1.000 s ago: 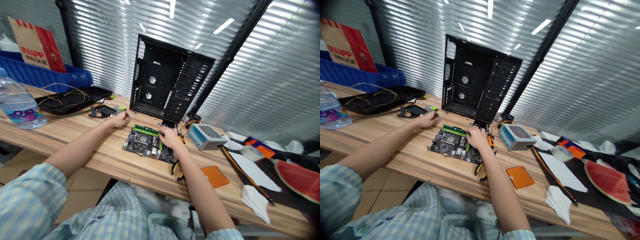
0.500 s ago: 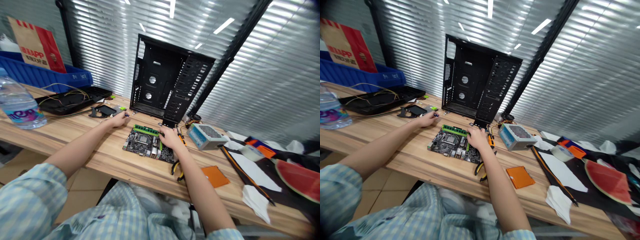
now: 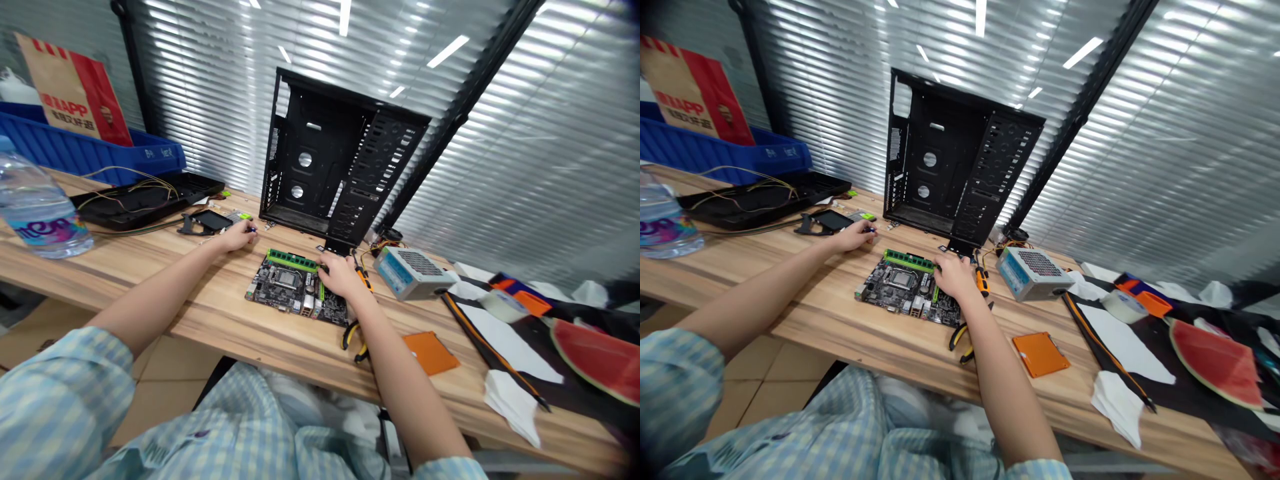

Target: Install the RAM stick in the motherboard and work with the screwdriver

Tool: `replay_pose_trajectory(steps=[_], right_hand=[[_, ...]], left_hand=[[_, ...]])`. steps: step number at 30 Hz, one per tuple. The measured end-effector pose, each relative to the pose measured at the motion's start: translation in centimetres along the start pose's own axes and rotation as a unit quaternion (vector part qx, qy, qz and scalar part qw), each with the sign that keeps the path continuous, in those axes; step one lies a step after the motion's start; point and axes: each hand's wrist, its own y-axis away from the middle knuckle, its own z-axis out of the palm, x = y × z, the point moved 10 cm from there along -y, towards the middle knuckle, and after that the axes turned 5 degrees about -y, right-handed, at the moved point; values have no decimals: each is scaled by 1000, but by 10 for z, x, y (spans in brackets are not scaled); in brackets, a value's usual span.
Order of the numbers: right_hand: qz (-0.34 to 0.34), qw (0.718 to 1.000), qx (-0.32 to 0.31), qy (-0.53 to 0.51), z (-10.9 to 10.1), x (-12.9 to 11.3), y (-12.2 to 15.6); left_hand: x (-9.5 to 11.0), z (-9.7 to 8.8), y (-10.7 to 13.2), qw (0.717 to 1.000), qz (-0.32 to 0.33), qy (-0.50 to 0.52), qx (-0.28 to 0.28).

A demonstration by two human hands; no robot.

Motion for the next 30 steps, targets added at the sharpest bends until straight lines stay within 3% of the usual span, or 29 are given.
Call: replay_pose_trajectory(steps=[16,27,30], right_hand=[[-1,1000,-1,3,0,0,0],[0,1000,-2,6,1,1,0],[0,1000,-3,7,1,0,0]], left_hand=[[5,-5,1,999,4,52,-16],[15,-17,4,997,48,-53,20],[21,-18,7,995,55,-78,7]])
